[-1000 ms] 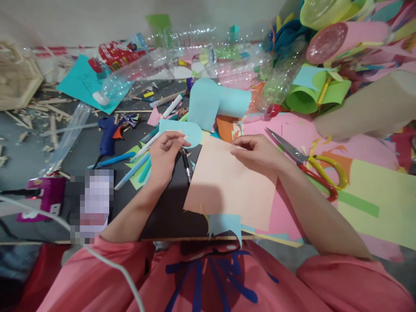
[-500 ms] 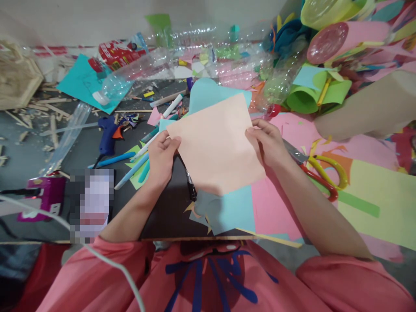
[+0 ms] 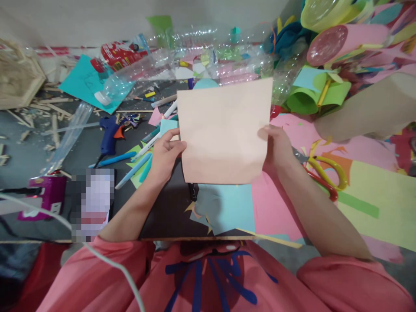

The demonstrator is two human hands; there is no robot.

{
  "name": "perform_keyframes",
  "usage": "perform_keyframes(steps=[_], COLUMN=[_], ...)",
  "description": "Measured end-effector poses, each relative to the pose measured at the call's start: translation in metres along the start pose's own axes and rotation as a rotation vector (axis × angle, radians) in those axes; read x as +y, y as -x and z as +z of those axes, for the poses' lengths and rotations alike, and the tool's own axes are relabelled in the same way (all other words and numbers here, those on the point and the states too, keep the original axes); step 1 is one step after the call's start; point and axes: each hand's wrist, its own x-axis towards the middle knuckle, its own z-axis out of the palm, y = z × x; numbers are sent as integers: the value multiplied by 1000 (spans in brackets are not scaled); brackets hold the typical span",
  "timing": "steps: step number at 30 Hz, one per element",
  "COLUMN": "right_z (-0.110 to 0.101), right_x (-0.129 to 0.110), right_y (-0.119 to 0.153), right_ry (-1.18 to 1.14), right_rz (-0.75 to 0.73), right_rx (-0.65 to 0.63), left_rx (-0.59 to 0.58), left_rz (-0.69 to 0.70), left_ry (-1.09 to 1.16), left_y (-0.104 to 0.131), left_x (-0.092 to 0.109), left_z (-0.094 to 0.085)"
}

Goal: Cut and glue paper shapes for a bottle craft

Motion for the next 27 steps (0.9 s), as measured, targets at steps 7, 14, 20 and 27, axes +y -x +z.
perform_keyframes(steps=[7,14,20,27], right_z=[-7,-9,-14,-16], right_x=[-3,3,2,-4], right_y=[-6,2,0,-5], right_ry=[34,158,202,306], right_rz=[-85,29,133,87], right_rx=[101,-137,-276,-292], left_rx=[-143,-173,-119,-148], left_rz=[-54,-37,-39,-88], left_ry=[-94,-25,-36,23], left_y=[6,7,5,4], left_x=[6,0,-5,4], left_z=[2,4,2,4])
